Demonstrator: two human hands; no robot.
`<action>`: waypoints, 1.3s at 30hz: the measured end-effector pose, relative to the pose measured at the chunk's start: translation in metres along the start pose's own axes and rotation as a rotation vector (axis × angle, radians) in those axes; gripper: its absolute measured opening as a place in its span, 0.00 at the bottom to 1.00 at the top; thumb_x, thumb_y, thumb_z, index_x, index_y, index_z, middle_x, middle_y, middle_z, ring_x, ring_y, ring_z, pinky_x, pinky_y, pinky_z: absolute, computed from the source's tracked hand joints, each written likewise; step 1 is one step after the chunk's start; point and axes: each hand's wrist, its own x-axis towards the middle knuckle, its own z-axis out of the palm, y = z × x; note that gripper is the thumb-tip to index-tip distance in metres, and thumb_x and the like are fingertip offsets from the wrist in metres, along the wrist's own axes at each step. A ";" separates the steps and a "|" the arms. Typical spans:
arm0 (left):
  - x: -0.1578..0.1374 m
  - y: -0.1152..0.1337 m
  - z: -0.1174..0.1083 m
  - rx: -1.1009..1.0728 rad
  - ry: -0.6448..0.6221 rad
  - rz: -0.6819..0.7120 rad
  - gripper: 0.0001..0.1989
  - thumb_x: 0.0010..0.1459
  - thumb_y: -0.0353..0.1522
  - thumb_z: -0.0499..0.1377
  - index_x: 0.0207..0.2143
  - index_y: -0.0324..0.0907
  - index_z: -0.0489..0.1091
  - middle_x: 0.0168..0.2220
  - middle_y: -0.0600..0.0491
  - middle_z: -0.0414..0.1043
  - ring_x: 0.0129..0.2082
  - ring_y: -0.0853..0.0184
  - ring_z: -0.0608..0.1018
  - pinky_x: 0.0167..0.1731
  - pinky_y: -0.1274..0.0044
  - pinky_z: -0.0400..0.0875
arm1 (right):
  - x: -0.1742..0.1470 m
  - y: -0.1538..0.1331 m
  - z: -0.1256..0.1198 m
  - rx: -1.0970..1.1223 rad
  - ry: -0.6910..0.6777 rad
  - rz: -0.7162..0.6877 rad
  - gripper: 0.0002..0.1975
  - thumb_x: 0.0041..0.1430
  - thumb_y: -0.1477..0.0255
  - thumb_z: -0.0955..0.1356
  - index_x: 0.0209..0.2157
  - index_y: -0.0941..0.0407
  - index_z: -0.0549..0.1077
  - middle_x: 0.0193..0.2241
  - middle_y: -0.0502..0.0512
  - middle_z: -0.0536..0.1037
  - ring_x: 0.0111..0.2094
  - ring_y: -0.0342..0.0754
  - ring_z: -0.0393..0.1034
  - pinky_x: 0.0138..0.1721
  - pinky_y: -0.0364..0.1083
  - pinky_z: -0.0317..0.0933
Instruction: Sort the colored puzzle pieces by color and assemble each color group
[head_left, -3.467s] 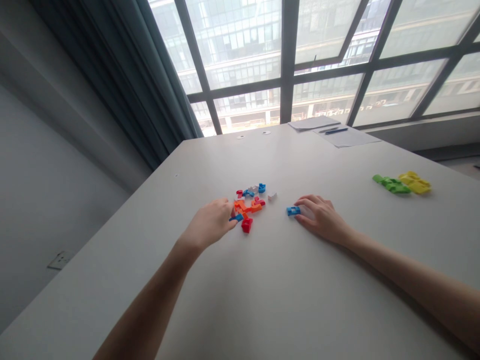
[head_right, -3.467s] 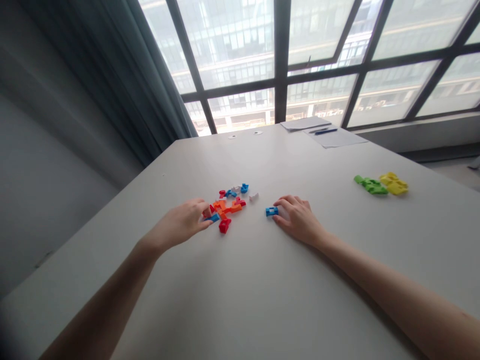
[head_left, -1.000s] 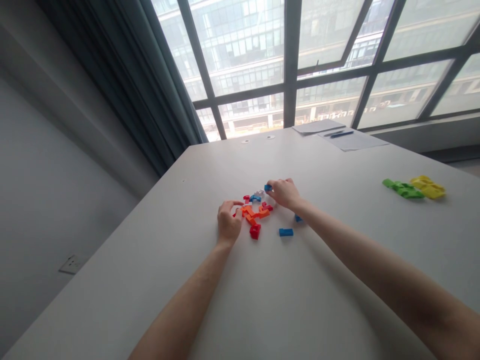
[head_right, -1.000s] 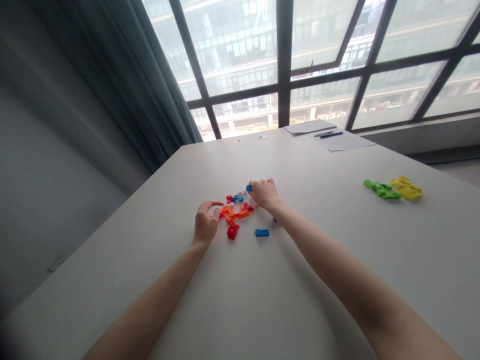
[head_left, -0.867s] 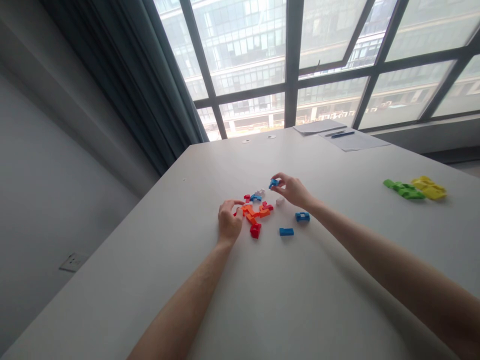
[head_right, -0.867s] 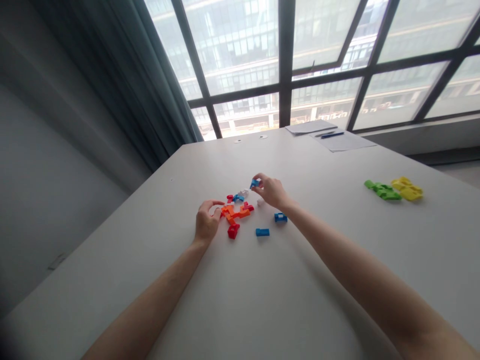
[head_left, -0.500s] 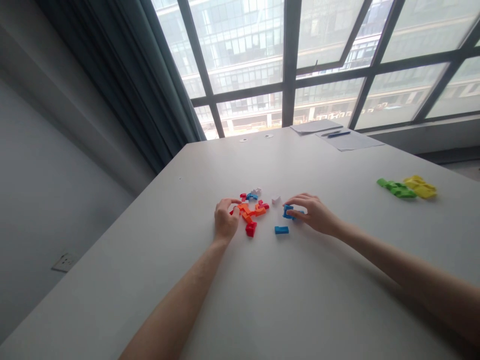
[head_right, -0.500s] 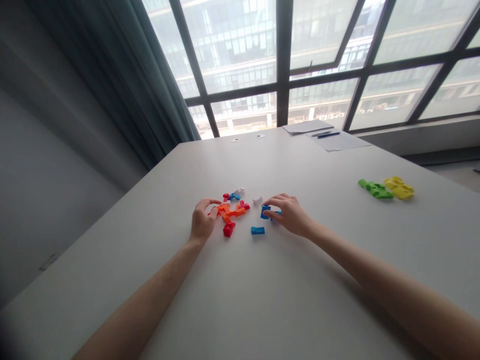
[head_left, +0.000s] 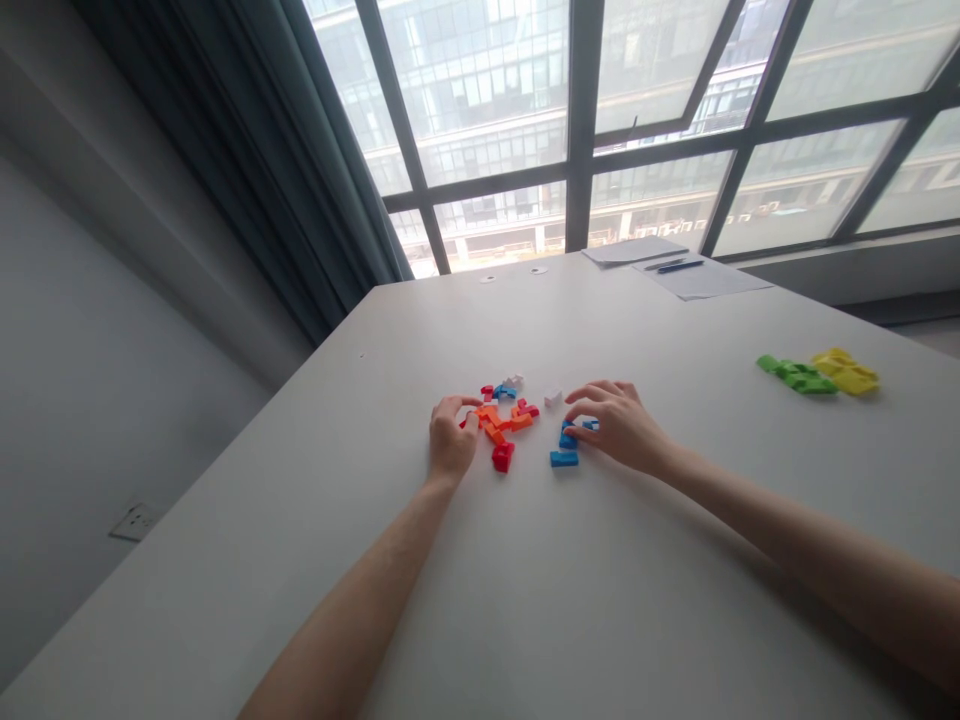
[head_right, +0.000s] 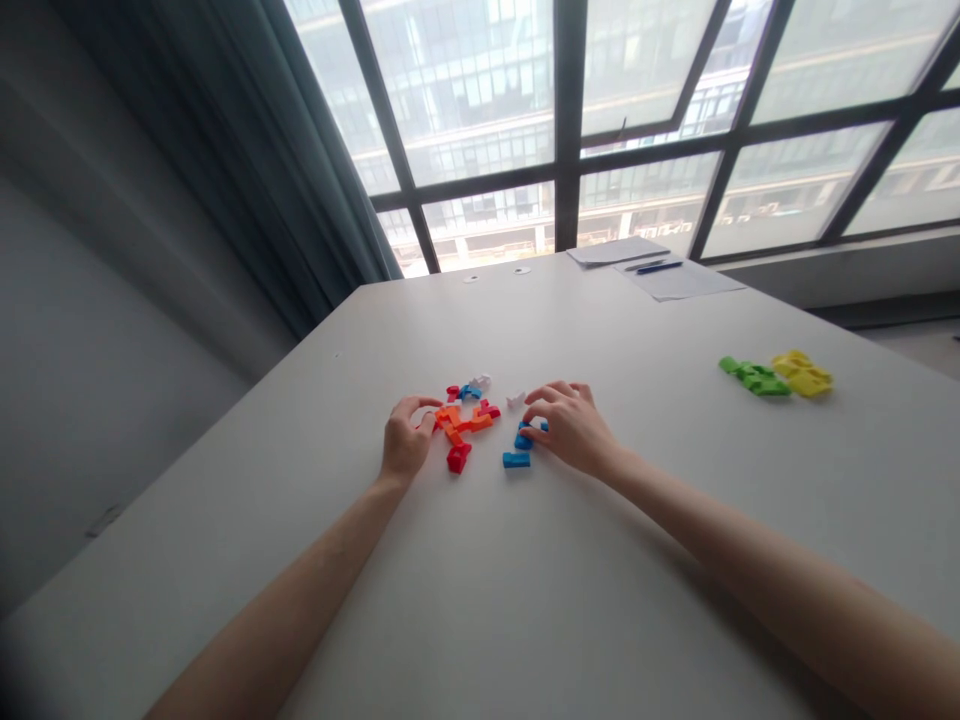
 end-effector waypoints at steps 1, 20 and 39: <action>0.000 0.000 0.000 -0.001 0.001 0.000 0.11 0.52 0.25 0.51 0.32 0.43 0.73 0.38 0.50 0.75 0.44 0.60 0.74 0.50 0.68 0.66 | 0.001 0.000 0.001 0.012 0.003 0.011 0.08 0.60 0.63 0.68 0.30 0.49 0.78 0.46 0.54 0.78 0.50 0.56 0.67 0.51 0.60 0.51; -0.001 -0.001 0.000 0.003 0.009 0.012 0.11 0.52 0.24 0.52 0.31 0.43 0.72 0.36 0.51 0.75 0.43 0.60 0.74 0.49 0.68 0.67 | 0.076 -0.029 0.022 0.005 -0.004 0.079 0.10 0.62 0.66 0.65 0.35 0.51 0.78 0.49 0.59 0.74 0.49 0.57 0.66 0.48 0.57 0.55; -0.003 0.004 -0.002 0.058 -0.003 0.060 0.11 0.54 0.22 0.52 0.34 0.42 0.72 0.38 0.50 0.75 0.43 0.60 0.73 0.49 0.68 0.66 | 0.072 -0.013 0.008 0.194 0.027 -0.073 0.07 0.59 0.64 0.69 0.32 0.51 0.78 0.49 0.56 0.74 0.52 0.55 0.65 0.52 0.58 0.58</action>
